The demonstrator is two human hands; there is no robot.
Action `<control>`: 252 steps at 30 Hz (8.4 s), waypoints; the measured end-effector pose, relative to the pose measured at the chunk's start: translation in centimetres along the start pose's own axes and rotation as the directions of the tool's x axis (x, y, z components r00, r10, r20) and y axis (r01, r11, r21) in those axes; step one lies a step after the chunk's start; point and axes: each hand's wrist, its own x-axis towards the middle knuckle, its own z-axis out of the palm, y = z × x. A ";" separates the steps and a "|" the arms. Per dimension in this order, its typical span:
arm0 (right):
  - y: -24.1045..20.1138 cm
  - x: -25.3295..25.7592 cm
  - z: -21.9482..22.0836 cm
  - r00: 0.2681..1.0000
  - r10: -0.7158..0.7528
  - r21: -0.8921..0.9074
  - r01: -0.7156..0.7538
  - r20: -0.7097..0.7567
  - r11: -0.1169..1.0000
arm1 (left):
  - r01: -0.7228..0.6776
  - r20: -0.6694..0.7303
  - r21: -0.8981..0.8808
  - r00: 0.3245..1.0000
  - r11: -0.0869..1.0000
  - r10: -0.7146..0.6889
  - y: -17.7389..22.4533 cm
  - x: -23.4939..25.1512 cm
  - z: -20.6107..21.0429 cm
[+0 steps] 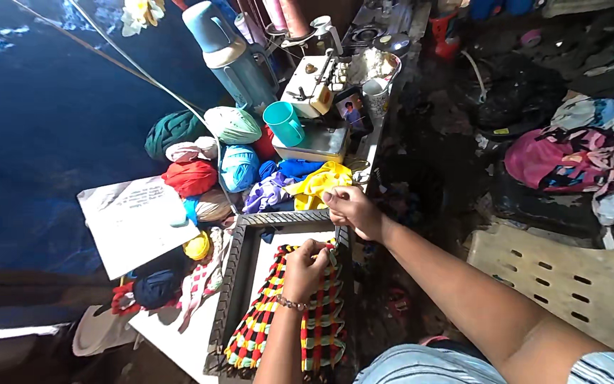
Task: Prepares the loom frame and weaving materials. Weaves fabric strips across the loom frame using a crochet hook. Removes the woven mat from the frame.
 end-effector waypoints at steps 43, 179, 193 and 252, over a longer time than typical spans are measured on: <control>8.5 -3.1 -3.8 0.934 0.183 0.845 0.178 -0.306 0.504 | -0.335 -0.253 0.147 0.897 0.931 0.362 -4.2 -2.5 2.5; -2.0 0.5 6.2 0.986 0.139 -0.670 -0.166 -0.094 0.723 | -0.325 -0.299 0.364 0.847 0.873 0.440 -1.6 -4.1 2.6; 1.0 -3.5 5.8 0.900 -0.041 0.131 0.108 -0.434 0.986 | -0.278 -0.329 0.260 0.875 0.925 0.356 -3.5 -4.6 3.5; -1.2 -2.3 4.0 0.971 0.153 -0.432 -0.060 0.184 0.900 | -0.167 -0.337 0.169 0.916 0.971 0.216 -2.6 -5.3 3.0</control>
